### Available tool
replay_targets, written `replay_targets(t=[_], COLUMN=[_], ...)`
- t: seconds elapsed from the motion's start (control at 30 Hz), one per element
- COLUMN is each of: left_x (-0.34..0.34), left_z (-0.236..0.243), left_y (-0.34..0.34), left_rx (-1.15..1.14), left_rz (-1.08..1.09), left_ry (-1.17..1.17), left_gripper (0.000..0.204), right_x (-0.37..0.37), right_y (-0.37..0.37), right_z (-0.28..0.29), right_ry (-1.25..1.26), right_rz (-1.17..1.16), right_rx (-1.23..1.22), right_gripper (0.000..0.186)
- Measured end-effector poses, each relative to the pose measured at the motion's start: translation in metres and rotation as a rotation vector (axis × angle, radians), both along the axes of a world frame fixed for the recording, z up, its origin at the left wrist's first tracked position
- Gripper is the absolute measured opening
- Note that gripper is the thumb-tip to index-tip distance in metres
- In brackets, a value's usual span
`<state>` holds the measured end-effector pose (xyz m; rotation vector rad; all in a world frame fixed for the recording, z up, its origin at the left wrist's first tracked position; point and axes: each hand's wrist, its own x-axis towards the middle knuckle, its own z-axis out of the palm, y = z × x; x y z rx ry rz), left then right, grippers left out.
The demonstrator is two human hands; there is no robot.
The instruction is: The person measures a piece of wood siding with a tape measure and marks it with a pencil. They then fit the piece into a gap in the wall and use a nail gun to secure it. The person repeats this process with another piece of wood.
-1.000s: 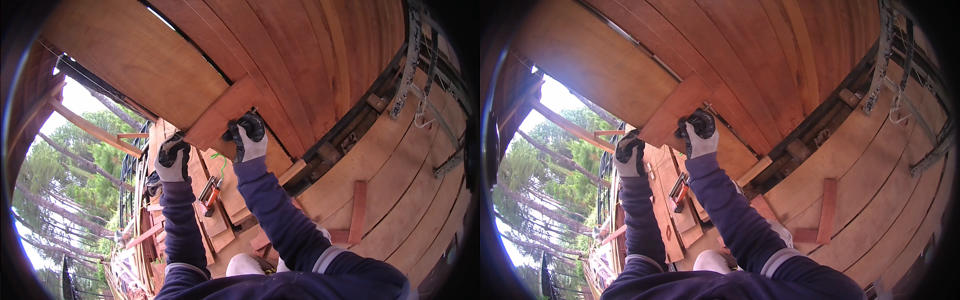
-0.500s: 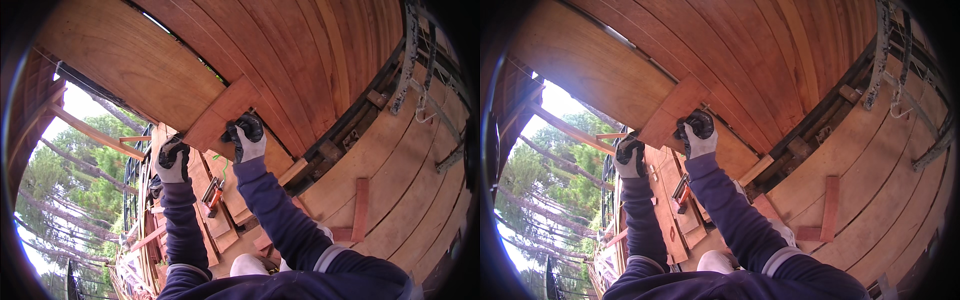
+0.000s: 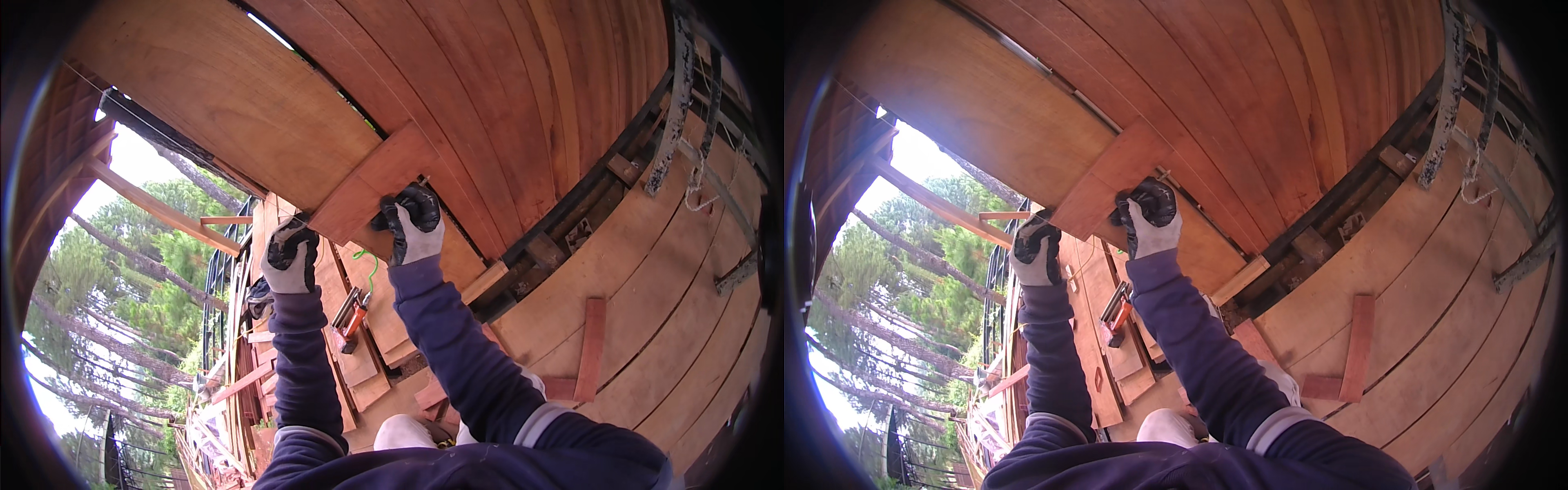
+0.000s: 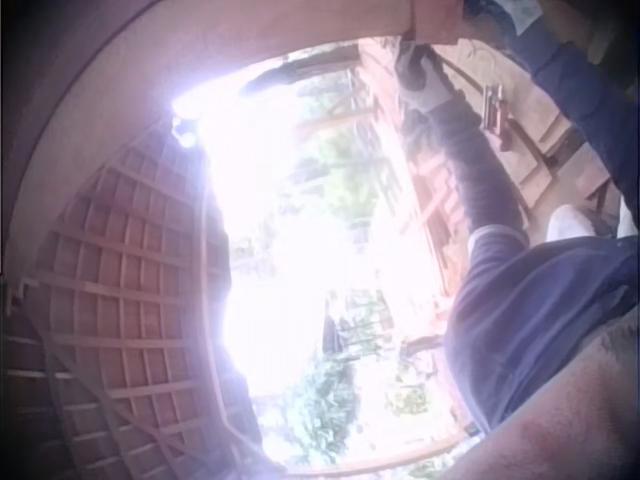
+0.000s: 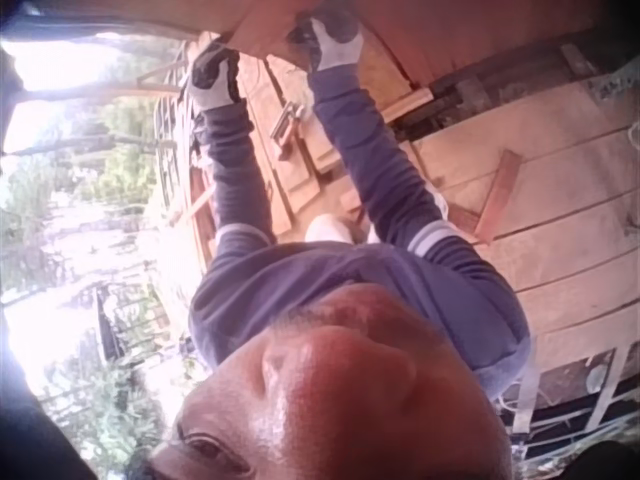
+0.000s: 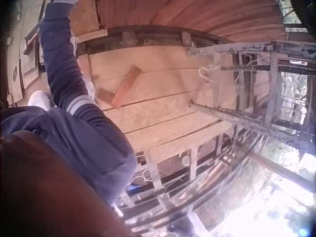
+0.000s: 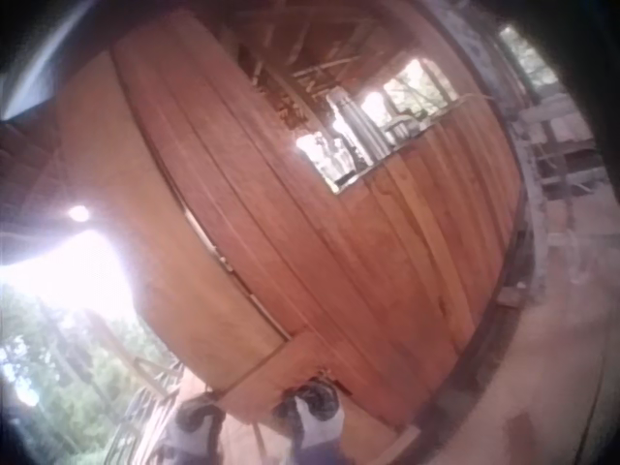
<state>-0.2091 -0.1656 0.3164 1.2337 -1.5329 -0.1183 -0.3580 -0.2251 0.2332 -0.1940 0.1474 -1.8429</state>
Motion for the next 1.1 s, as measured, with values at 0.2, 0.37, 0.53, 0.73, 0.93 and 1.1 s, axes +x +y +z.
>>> replay_targets(t=[0.2, 0.37, 0.53, 0.73, 0.93, 1.1], left_x=[0.007, -0.006, -0.004, -0.01, 0.016, 0.027], left_z=[-0.005, 0.003, -0.004, -0.019, -0.036, -0.046], left_y=[-0.003, 0.001, 0.005, 0.009, 0.005, 0.04], left_rx=[0.009, 0.013, 0.002, -0.054, -0.088, -0.172], left_rz=[-0.022, 0.002, -0.005, -0.164, -0.201, -0.058], left_ry=[0.068, 0.008, 0.05, 0.215, 0.379, 0.497], left_gripper=[0.033, 0.033, 0.034, 0.04, 0.027, 0.025], right_x=[-0.005, -0.007, -0.004, -0.004, 0.003, -0.008], right_y=[0.006, 0.006, 0.005, 0.006, -0.003, 0.009], right_z=[0.008, 0.009, 0.007, 0.01, -0.009, -0.013], right_ry=[0.005, -0.007, -0.002, 0.085, 0.318, 0.48], right_rz=[0.028, 0.021, 0.028, 0.027, -0.005, -0.024], right_rx=[-0.006, -0.007, -0.007, 0.002, -0.089, -0.144], right_gripper=[0.023, 0.023, 0.023, 0.023, 0.031, 0.026])
